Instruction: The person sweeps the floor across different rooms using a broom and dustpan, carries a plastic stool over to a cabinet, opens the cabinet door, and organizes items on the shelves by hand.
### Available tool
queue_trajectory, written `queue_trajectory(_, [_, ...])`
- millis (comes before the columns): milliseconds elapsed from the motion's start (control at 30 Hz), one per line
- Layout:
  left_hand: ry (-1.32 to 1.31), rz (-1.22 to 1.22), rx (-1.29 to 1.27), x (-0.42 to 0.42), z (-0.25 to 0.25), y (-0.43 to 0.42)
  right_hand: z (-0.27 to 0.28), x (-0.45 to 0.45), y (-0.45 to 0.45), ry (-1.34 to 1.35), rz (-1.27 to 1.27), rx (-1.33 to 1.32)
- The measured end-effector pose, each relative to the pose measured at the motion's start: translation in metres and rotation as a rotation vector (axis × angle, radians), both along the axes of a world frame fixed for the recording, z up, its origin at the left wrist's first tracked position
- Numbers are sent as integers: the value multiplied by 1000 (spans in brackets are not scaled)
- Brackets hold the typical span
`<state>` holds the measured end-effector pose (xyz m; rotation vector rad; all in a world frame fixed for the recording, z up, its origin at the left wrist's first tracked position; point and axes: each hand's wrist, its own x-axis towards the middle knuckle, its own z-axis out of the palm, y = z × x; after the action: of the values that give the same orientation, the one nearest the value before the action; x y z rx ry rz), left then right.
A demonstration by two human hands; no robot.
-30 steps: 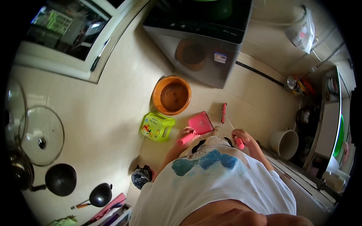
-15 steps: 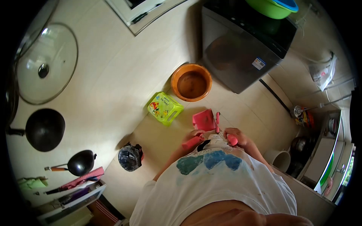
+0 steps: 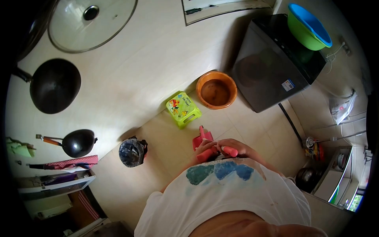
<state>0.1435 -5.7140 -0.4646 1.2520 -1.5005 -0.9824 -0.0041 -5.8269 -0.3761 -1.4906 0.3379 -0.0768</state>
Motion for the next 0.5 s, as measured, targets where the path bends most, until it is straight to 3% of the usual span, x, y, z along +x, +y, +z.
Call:
queue_trajectory(67, [24,27,-98,8,-10,11,8,13,4,105,35,156])
queue_trajectory(100, [84,53,-10,12,-4,16,12,20,6,211,58,312])
queue_trajectory(167, [144,88,77,17,6,25,20,32,11,160,96,312])
queue_trajectory(233, [456,10,202,24,25,27,33,46,18,108,130,311])
queue_trajectory(267, [455,16,198,27,9,32,42,55,23,269,69,441])
queue_trajectory(300, [704,15,351,30,-22,38,48,63,27,431,6,568])
queue_trajectory(367, [953,17,495,37,-30,44,48,74,33,353,40,500])
queue_trajectory(433, [596,156,293,43,0,49,45,84,40,278,75,435])
queue_trajectory(500, [680,174,369,51,6,57,37,94,48,293,61,515])
